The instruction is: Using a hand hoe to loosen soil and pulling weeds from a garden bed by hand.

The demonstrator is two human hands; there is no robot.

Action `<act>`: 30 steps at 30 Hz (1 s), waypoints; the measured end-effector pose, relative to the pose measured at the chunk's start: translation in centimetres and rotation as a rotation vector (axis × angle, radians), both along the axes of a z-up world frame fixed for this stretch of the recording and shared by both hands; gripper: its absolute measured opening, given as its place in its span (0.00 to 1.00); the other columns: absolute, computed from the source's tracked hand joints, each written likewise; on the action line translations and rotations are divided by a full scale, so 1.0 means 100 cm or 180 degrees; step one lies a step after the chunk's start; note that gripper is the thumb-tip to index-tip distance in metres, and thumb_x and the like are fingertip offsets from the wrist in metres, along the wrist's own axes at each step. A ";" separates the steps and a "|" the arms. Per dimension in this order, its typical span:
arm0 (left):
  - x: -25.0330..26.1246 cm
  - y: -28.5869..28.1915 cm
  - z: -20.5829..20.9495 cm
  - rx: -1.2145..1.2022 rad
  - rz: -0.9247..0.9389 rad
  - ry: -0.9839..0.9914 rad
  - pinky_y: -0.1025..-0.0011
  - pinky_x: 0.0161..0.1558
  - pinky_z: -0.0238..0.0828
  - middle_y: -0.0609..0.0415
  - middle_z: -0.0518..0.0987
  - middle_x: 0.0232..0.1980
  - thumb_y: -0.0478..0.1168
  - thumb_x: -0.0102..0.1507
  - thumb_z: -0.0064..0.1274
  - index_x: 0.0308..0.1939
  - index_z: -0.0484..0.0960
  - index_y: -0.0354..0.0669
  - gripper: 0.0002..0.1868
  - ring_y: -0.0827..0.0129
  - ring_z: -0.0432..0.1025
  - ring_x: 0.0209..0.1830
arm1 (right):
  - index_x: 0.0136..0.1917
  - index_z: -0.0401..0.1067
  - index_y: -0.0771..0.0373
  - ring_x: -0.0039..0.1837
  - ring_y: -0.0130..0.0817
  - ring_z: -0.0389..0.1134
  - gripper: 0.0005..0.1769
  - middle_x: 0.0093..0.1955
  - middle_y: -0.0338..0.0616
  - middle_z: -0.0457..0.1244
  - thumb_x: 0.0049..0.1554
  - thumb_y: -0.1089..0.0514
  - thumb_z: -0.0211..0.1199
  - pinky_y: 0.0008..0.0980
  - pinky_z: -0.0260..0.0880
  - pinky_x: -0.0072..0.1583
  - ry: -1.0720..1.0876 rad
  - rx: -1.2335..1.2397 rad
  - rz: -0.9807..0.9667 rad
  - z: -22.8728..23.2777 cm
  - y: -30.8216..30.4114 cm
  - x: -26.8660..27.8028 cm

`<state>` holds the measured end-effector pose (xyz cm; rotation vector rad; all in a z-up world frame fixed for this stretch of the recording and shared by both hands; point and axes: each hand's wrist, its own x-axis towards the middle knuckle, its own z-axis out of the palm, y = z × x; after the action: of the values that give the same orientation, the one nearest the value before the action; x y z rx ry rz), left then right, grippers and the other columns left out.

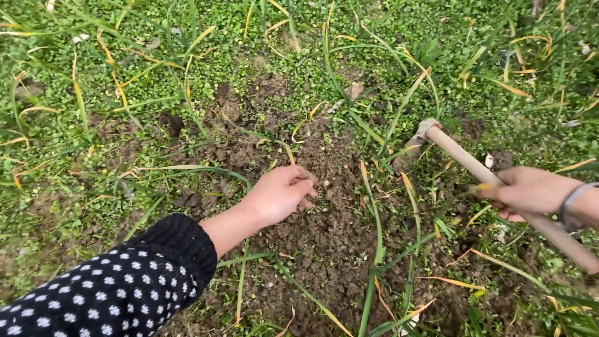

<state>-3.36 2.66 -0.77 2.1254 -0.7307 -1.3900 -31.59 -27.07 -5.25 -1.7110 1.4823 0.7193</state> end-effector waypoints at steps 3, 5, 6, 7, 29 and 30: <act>-0.001 -0.007 -0.010 -0.0040 -0.0323 -0.0177 0.78 0.30 0.71 0.56 0.81 0.58 0.44 0.71 0.38 0.63 0.75 0.46 0.19 0.72 0.81 0.51 | 0.57 0.79 0.77 0.29 0.41 0.57 0.18 0.32 0.55 0.61 0.65 0.59 0.58 0.35 0.62 0.29 -0.0733 0.0369 -0.0250 -0.007 -0.029 -0.027; -0.007 -0.015 -0.006 -0.0045 -0.0466 -0.0218 0.73 0.45 0.74 0.56 0.81 0.60 0.42 0.71 0.38 0.64 0.75 0.46 0.19 0.71 0.81 0.53 | 0.50 0.76 0.78 0.27 0.40 0.53 0.15 0.30 0.54 0.58 0.64 0.59 0.61 0.36 0.55 0.27 -0.1160 -0.0025 -0.0282 0.012 -0.021 -0.032; -0.010 -0.018 -0.004 -0.0015 -0.0611 -0.0256 0.69 0.59 0.77 0.55 0.81 0.61 0.41 0.71 0.37 0.64 0.75 0.47 0.19 0.70 0.80 0.55 | 0.42 0.73 0.80 0.26 0.40 0.49 0.17 0.29 0.53 0.55 0.63 0.58 0.63 0.36 0.48 0.25 -0.1581 -0.0388 -0.0325 0.020 -0.017 -0.032; -0.012 -0.020 -0.007 -0.0013 -0.0584 -0.0267 0.69 0.59 0.77 0.55 0.81 0.61 0.41 0.71 0.37 0.64 0.75 0.47 0.19 0.70 0.80 0.55 | 0.42 0.73 0.80 0.26 0.40 0.49 0.17 0.29 0.53 0.55 0.63 0.58 0.63 0.36 0.48 0.25 -0.1593 -0.0382 -0.0299 0.036 -0.012 -0.023; -0.003 -0.011 0.017 -0.0092 -0.0378 -0.0047 0.56 0.53 0.66 0.37 0.71 0.67 0.47 0.70 0.35 0.77 0.56 0.34 0.33 0.55 0.64 0.54 | 0.58 0.72 0.60 0.45 0.47 0.66 0.26 0.45 0.48 0.68 0.69 0.39 0.44 0.51 0.67 0.47 -0.2252 -0.1912 0.1202 -0.008 0.023 0.301; -0.003 -0.004 0.034 -0.0118 -0.0348 0.0054 0.50 0.71 0.58 0.35 0.64 0.74 0.47 0.70 0.35 0.76 0.58 0.30 0.33 0.45 0.55 0.78 | 0.62 0.75 0.57 0.59 0.56 0.69 0.30 0.51 0.52 0.70 0.67 0.34 0.45 0.57 0.69 0.60 -0.2152 -0.2075 0.1243 -0.034 0.014 0.307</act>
<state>-3.65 2.21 2.59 2.0699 -0.8708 -1.4375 -0.86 -25.70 -8.66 -2.4451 0.9441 -0.2219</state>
